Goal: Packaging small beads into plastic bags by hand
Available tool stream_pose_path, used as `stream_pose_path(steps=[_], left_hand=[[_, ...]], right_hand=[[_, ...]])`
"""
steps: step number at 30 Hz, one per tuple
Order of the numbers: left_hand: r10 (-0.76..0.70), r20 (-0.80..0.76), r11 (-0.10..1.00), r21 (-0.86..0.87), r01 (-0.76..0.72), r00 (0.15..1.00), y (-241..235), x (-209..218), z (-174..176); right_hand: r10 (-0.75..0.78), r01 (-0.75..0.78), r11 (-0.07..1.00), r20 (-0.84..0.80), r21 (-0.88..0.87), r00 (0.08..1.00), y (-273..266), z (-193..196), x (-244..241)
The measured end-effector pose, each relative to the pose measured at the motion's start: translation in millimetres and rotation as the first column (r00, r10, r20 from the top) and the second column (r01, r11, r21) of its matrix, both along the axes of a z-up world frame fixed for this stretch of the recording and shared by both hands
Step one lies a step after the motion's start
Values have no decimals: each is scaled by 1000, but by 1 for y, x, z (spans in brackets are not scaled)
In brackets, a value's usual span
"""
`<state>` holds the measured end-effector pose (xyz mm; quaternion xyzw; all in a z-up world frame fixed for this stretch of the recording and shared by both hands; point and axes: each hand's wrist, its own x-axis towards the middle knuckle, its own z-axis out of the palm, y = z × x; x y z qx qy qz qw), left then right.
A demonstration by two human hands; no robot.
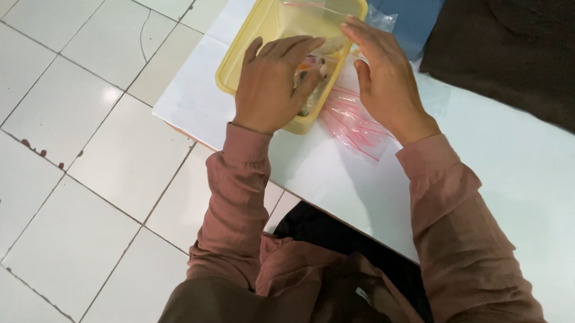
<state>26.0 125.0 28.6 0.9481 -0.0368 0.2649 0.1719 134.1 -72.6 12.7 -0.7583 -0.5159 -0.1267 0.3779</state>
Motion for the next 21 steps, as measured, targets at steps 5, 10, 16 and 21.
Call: stream_pose_path(steps=[5, 10, 16, 21], left_hand=[[-13, -57, 1000, -18, 12, 998, 0, -1, 0], [-85, -49, 996, 5, 85, 995, 4, -2, 2], [-227, 350, 973, 131, 192, 909, -44, -20, 23], [-333, 484, 924, -4, 382, 809, -139, -25, 14]], right_hand=[[-59, 53, 994, -54, -97, 997, -8, 0, -16], [-150, 150, 972, 18, -178, 989, -42, -11, -43], [-203, 173, 922, -51, -347, 978, -146, -25, -98], [-285, 228, 910, -122, -345, 951, -251, -8, -134]])
